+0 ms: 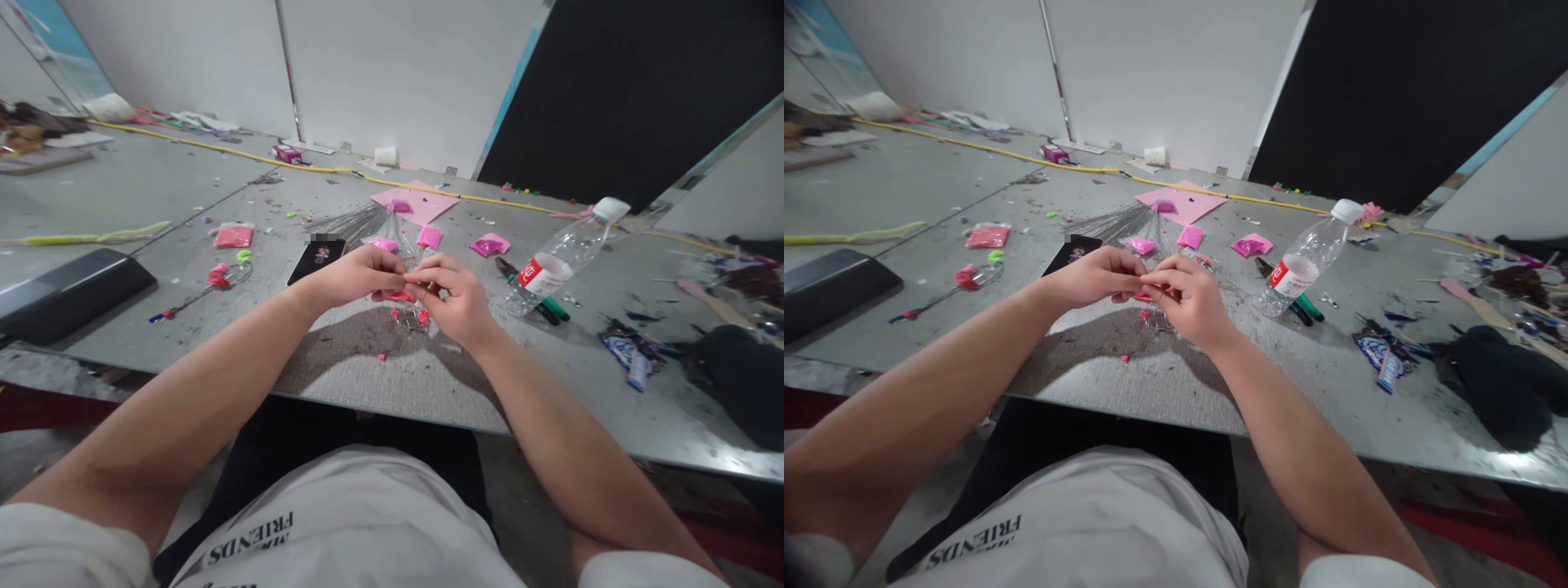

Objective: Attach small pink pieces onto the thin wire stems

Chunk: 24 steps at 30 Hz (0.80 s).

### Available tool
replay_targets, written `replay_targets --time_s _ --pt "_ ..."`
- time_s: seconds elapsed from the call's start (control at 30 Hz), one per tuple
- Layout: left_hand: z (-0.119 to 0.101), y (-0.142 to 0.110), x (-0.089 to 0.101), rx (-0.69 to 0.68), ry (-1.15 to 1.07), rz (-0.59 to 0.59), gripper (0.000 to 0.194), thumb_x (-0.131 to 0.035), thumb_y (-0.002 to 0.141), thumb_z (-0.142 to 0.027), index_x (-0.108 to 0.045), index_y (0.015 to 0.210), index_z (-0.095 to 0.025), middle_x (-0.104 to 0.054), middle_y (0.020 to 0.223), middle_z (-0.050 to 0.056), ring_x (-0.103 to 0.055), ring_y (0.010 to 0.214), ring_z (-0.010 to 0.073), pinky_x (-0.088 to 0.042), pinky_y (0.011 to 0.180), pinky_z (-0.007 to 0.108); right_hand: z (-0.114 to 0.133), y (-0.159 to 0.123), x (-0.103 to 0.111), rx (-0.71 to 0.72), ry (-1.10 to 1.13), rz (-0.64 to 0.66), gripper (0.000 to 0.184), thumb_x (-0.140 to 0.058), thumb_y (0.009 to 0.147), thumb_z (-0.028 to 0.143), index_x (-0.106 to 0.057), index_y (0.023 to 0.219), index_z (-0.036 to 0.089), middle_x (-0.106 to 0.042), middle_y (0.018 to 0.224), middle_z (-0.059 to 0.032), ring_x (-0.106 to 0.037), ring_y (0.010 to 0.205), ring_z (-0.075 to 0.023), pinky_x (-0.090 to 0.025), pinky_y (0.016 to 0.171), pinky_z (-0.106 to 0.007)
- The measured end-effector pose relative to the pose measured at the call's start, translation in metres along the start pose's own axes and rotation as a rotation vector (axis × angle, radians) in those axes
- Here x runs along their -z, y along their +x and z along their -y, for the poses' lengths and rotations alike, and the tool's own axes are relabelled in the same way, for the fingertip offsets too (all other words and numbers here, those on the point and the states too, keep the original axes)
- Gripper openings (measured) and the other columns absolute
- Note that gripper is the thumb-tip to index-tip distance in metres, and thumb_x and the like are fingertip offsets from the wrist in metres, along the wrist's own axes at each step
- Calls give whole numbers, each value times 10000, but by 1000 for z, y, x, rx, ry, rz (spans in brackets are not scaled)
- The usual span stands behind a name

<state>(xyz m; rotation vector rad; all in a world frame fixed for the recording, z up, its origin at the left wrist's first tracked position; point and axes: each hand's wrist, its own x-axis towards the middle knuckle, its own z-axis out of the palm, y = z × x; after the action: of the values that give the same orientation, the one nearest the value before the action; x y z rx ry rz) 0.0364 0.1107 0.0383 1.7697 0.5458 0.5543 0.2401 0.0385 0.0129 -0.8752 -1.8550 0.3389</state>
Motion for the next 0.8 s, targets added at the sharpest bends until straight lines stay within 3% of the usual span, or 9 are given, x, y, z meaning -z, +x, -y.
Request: replay_targets --time_s 0.23,0.47,0.67,0.8 --pt "-3 -1 -1 -11 11 -6 117 -687 853 -173 -716 744 -142 -541 585 -21 -459 512 59 -372 497 206 6 1 1 -48 41 -1 94 -708 956 281 -800 968 278 -704 988 -36 -654 813 -165 -546 645 -334" --pt "-1 -2 2 -104 228 -7 206 -704 861 -270 -684 704 -139 -496 563 -35 -407 515 56 -293 478 207 1 1 1 -122 86 -17 43 -790 888 280 -818 920 276 -747 973 -46 -690 885 -194 -556 611 -310" --pt "3 -1 -1 -245 364 -115 159 -718 796 -260 -685 695 -142 -595 641 -14 -475 596 76 -357 541 212 -2 1 -1 -421 323 -28 218 -913 751 373 -797 873 235 -739 742 -11 -636 581 -140 -508 496 -292" --pt "1 -3 -3 -300 392 -136 109 -695 771 -216 -683 688 -147 -609 634 -10 -486 591 82 -365 543 223 1 2 -3 -512 462 -34 308 -951 688 402 -773 853 213 -735 670 -2 -569 464 -108 -462 418 -269"
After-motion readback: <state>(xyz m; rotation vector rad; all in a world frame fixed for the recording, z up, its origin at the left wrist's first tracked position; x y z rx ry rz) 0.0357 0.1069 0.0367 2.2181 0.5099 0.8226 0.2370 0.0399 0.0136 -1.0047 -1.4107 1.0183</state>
